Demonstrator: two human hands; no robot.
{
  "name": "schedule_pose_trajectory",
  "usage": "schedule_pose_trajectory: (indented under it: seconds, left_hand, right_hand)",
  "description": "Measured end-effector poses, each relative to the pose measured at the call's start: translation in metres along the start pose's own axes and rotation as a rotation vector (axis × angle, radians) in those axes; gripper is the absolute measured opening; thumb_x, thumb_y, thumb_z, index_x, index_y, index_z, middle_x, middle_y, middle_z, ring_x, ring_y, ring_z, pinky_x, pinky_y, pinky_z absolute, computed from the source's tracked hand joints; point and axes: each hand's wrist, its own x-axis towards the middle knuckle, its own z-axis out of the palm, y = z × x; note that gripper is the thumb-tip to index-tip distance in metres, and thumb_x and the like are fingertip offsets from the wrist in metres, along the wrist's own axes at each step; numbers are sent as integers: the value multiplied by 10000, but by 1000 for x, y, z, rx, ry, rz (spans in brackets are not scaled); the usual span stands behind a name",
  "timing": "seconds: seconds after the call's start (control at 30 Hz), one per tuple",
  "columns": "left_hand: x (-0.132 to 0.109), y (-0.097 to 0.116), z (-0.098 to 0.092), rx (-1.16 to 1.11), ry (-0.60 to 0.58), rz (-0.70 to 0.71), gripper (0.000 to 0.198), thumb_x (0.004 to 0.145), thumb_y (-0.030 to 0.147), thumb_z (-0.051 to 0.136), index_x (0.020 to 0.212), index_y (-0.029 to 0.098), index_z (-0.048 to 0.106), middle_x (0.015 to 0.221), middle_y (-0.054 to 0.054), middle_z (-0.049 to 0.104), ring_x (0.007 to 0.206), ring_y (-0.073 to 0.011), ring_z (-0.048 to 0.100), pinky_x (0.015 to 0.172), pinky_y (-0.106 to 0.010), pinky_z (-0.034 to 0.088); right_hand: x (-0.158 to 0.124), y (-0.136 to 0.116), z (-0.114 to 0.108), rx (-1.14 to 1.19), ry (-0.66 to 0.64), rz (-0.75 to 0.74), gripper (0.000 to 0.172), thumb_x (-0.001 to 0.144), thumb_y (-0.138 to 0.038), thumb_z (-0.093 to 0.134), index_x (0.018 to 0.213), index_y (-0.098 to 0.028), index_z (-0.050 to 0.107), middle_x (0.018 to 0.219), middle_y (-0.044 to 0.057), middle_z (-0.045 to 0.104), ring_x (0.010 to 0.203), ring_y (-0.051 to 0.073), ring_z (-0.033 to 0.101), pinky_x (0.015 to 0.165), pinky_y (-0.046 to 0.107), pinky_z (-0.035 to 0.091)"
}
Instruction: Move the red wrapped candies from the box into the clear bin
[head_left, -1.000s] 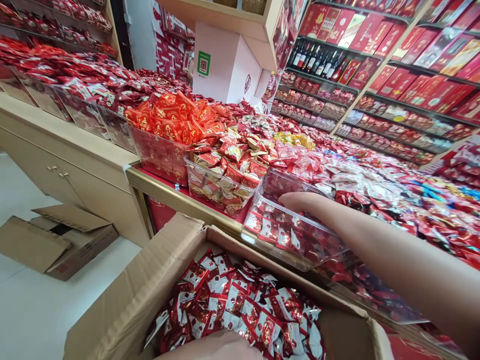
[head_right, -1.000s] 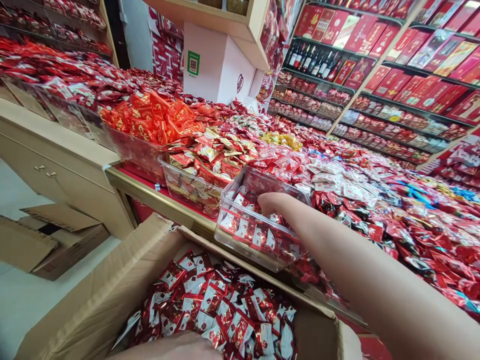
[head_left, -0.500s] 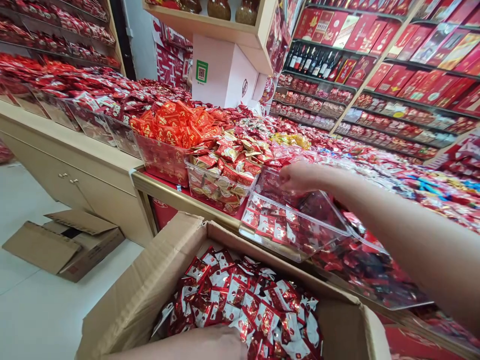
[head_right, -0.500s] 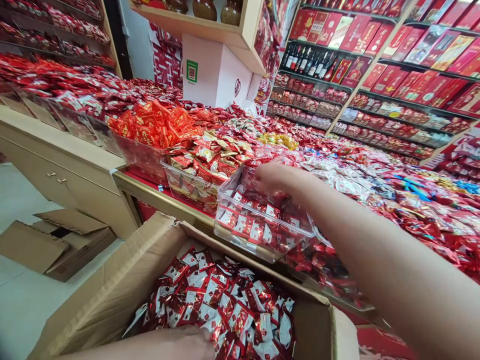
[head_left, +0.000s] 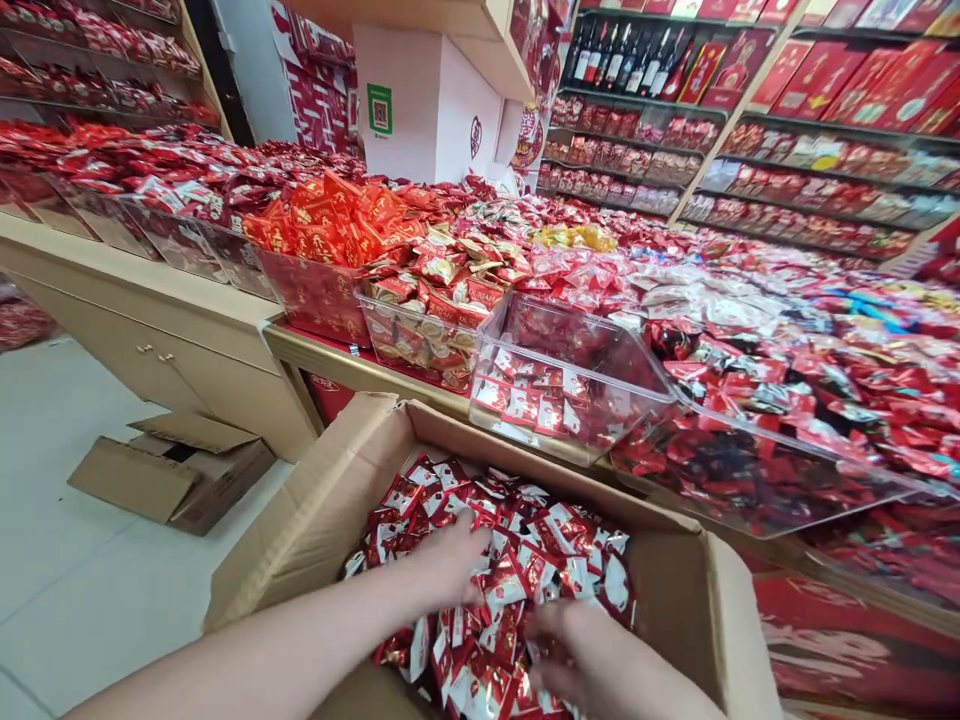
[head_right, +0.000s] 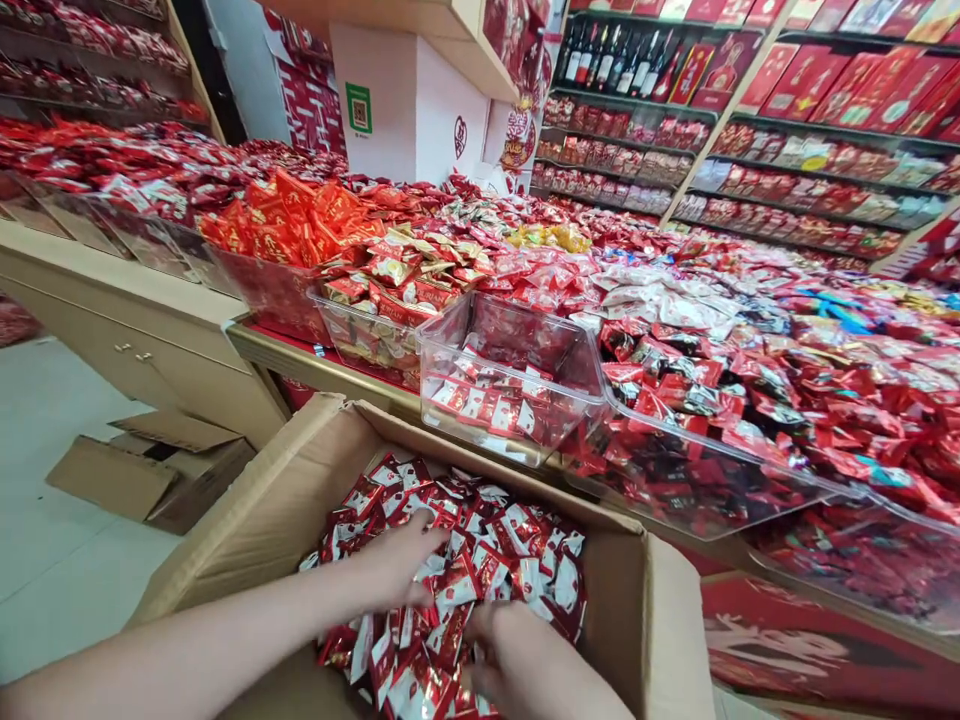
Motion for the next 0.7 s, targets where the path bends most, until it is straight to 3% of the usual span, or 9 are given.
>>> schedule_pose_trajectory:
  seconds: [0.13, 0.23, 0.33, 0.47, 0.6, 0.7]
  left_hand:
    - [11, -11, -20, 11, 71, -34, 539, 642, 219, 572, 1161, 242, 431, 1189, -94, 420, 999, -268, 491, 845, -353, 358]
    - [16, -18, -28, 33, 49, -83, 536, 542, 163, 642, 1062, 218, 525, 1087, -102, 512, 923, -291, 527, 780, -356, 387]
    - [17, -26, -31, 24, 16, -104, 419, 429, 183, 716, 836, 211, 624, 898, -74, 600, 814, -294, 560, 706, -344, 410]
    - [13, -28, -38, -38, 54, -101, 255, 435, 208, 707, 678, 208, 627, 715, -46, 614, 741, -285, 569, 679, -349, 405]
    - [4, -13, -48, -175, 146, -34, 289, 637, 235, 559, 923, 203, 579, 942, -75, 594, 856, -247, 551, 752, -339, 384]
    - [-1, 2, -53, -359, 59, 59, 325, 704, 290, 513, 1013, 191, 521, 920, -49, 619, 764, -171, 582, 664, -261, 425]
  right_hand:
    - [26, 5, -17, -48, 111, 59, 229, 742, -280, 489, 928, -178, 577, 848, 63, 612, 775, 171, 555, 660, 236, 394]
    - [55, -4, -17, -131, 88, 28, 403, 633, -276, 624, 1013, -162, 558, 990, 103, 568, 887, 216, 536, 741, 269, 393]
    - [74, -10, 0, -152, 86, 22, 532, 473, -187, 733, 981, -128, 586, 1064, 156, 521, 959, 287, 497, 773, 317, 387]
    - [73, -4, 15, -126, 143, 30, 398, 492, -122, 700, 879, -143, 611, 1016, 139, 538, 851, 269, 548, 702, 319, 398]
    - [65, 10, 2, 13, 204, 15, 85, 607, -167, 618, 680, -164, 576, 696, 25, 576, 662, 167, 543, 573, 239, 373]
    - [62, 13, -15, 151, 266, -18, 121, 715, -271, 542, 677, -165, 497, 617, -19, 518, 589, 107, 487, 512, 192, 345]
